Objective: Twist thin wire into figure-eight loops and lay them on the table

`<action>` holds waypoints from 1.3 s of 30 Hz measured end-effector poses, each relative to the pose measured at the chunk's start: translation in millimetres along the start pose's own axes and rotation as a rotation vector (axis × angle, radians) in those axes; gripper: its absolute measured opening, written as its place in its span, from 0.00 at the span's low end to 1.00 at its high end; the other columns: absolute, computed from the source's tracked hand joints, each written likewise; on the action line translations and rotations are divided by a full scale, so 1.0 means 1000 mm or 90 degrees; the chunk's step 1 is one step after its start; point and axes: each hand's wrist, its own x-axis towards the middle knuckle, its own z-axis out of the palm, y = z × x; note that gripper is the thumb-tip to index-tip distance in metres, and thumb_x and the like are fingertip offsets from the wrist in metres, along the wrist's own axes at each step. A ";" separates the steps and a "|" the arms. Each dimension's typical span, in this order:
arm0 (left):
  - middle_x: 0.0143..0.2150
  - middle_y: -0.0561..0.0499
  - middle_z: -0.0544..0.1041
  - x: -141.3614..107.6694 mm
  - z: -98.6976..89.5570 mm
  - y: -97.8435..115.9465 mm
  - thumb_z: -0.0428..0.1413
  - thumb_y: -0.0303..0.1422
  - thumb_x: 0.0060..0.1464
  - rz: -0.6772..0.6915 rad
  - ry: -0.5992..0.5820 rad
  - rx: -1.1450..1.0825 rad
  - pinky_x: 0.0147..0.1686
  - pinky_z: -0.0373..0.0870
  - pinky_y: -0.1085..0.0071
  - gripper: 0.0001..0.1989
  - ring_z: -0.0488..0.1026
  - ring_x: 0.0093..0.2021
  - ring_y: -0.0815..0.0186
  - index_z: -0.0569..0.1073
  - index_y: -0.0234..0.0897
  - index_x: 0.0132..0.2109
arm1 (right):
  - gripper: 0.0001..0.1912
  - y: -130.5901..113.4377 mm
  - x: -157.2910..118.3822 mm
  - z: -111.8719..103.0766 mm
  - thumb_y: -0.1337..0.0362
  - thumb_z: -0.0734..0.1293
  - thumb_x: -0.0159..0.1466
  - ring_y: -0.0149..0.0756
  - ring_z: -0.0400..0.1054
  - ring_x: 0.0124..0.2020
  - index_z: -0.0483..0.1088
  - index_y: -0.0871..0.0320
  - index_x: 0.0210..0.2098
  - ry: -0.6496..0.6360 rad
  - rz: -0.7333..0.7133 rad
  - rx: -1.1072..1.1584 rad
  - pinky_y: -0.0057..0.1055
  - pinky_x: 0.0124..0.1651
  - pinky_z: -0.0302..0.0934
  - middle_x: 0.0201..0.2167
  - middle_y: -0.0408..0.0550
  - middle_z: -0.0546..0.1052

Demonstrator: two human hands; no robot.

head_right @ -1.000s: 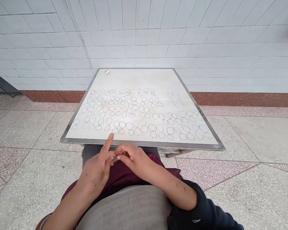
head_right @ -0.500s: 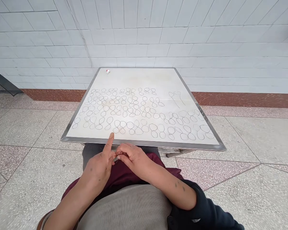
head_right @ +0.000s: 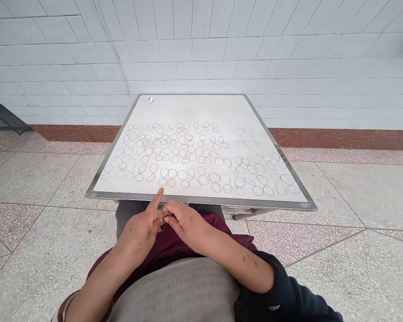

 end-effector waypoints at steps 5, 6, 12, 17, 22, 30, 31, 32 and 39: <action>0.35 0.53 0.76 -0.001 -0.006 -0.003 0.45 0.27 0.60 0.001 -0.017 -0.174 0.43 0.68 0.62 0.34 0.73 0.36 0.64 0.42 0.40 0.71 | 0.08 0.001 0.000 -0.003 0.72 0.57 0.68 0.32 0.62 0.35 0.61 0.55 0.34 -0.029 -0.025 -0.010 0.30 0.39 0.58 0.33 0.42 0.68; 0.35 0.53 0.76 -0.001 -0.006 -0.005 0.46 0.28 0.60 -0.001 -0.024 -0.221 0.44 0.68 0.62 0.35 0.73 0.37 0.64 0.43 0.41 0.70 | 0.08 0.001 0.001 -0.004 0.72 0.57 0.68 0.32 0.62 0.35 0.61 0.55 0.33 -0.036 -0.033 -0.017 0.30 0.40 0.58 0.33 0.42 0.68; 0.33 0.54 0.72 0.005 -0.005 -0.018 0.53 0.32 0.57 -0.074 -0.095 -0.508 0.37 0.69 0.65 0.35 0.74 0.35 0.65 0.49 0.41 0.69 | 0.10 0.000 0.002 -0.009 0.75 0.56 0.67 0.33 0.63 0.38 0.61 0.56 0.34 -0.085 -0.060 -0.036 0.30 0.41 0.58 0.34 0.43 0.69; 0.33 0.54 0.72 0.007 -0.003 -0.023 0.58 0.31 0.53 -0.120 -0.136 -0.626 0.32 0.65 0.70 0.37 0.74 0.35 0.66 0.54 0.42 0.67 | 0.08 -0.003 0.001 -0.011 0.74 0.57 0.67 0.33 0.64 0.38 0.61 0.56 0.34 -0.118 -0.038 -0.049 0.31 0.41 0.59 0.36 0.45 0.70; 0.32 0.55 0.73 0.006 0.000 -0.023 0.60 0.28 0.50 -0.151 -0.142 -0.689 0.30 0.63 0.71 0.37 0.74 0.33 0.67 0.57 0.43 0.66 | 0.07 -0.007 0.000 -0.017 0.73 0.57 0.68 0.33 0.65 0.38 0.61 0.56 0.35 -0.152 -0.059 -0.042 0.31 0.42 0.59 0.35 0.45 0.71; 0.31 0.55 0.75 0.006 0.004 -0.020 0.59 0.30 0.51 -0.176 -0.104 -0.659 0.31 0.64 0.71 0.36 0.74 0.30 0.68 0.57 0.41 0.66 | 0.09 0.002 0.006 -0.016 0.75 0.57 0.66 0.33 0.64 0.37 0.63 0.56 0.35 -0.136 -0.085 -0.045 0.30 0.40 0.59 0.34 0.44 0.71; 0.31 0.55 0.75 0.006 0.005 -0.020 0.60 0.30 0.50 -0.176 -0.101 -0.665 0.31 0.64 0.71 0.36 0.74 0.30 0.68 0.57 0.40 0.66 | 0.09 0.002 0.006 -0.016 0.75 0.57 0.66 0.33 0.64 0.38 0.63 0.56 0.36 -0.137 -0.081 -0.040 0.30 0.41 0.59 0.34 0.44 0.71; 0.31 0.55 0.75 0.006 0.006 -0.021 0.60 0.31 0.50 -0.176 -0.099 -0.672 0.31 0.64 0.71 0.37 0.74 0.30 0.68 0.57 0.40 0.66 | 0.08 0.003 0.006 -0.016 0.75 0.57 0.66 0.33 0.64 0.38 0.63 0.55 0.37 -0.138 -0.077 -0.034 0.30 0.41 0.59 0.34 0.43 0.71; 0.33 0.55 0.74 0.005 0.009 -0.023 0.61 0.32 0.50 -0.166 -0.098 -0.685 0.33 0.68 0.69 0.40 0.76 0.29 0.67 0.53 0.40 0.67 | 0.06 -0.001 0.011 -0.020 0.71 0.58 0.67 0.32 0.64 0.34 0.62 0.55 0.41 -0.180 -0.039 -0.016 0.29 0.38 0.59 0.33 0.42 0.71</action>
